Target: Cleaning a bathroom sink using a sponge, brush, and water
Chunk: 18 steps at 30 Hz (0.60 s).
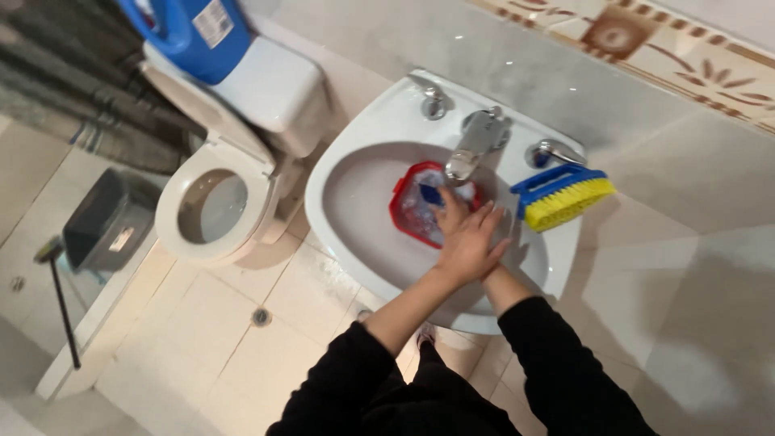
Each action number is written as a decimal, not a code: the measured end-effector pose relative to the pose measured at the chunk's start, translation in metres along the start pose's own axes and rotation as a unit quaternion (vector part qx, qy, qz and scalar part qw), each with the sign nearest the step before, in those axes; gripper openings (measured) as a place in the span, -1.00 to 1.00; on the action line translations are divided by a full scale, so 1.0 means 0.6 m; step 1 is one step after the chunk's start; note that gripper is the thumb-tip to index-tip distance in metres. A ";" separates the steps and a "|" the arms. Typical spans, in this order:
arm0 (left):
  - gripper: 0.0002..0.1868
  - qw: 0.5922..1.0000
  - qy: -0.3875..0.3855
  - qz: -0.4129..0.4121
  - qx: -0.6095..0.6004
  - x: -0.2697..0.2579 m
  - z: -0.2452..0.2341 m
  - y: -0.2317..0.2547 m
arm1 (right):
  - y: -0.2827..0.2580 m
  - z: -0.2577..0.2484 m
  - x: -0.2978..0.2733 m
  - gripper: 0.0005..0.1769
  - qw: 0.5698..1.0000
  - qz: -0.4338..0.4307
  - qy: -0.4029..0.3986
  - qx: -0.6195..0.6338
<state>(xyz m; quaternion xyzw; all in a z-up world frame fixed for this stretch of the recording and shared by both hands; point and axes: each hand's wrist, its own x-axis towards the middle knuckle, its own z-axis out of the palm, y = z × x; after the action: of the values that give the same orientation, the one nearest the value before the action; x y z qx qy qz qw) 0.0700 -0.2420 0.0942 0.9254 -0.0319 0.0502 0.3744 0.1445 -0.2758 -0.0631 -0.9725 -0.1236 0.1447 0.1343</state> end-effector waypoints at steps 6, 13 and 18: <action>0.00 0.959 -0.068 -0.188 -0.202 0.110 0.134 0.020 | 0.081 -0.025 -0.009 -0.42 0.998 -0.019 0.064 -0.022; -0.18 0.913 0.009 -0.299 -0.279 0.135 0.187 -0.011 | 0.120 -0.041 -0.040 -0.34 0.988 -0.090 0.120 -0.042; -0.25 0.908 -0.006 -0.253 -0.333 0.012 0.034 -0.015 | 0.147 -0.031 -0.022 -0.28 0.973 -0.163 0.152 -0.056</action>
<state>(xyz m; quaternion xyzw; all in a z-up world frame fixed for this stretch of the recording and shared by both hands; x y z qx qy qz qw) 0.0795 -0.2501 0.0741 0.7238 0.1867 -0.0650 0.6611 0.1559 -0.3658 -0.0688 -0.9558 -0.2667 -0.0357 0.1183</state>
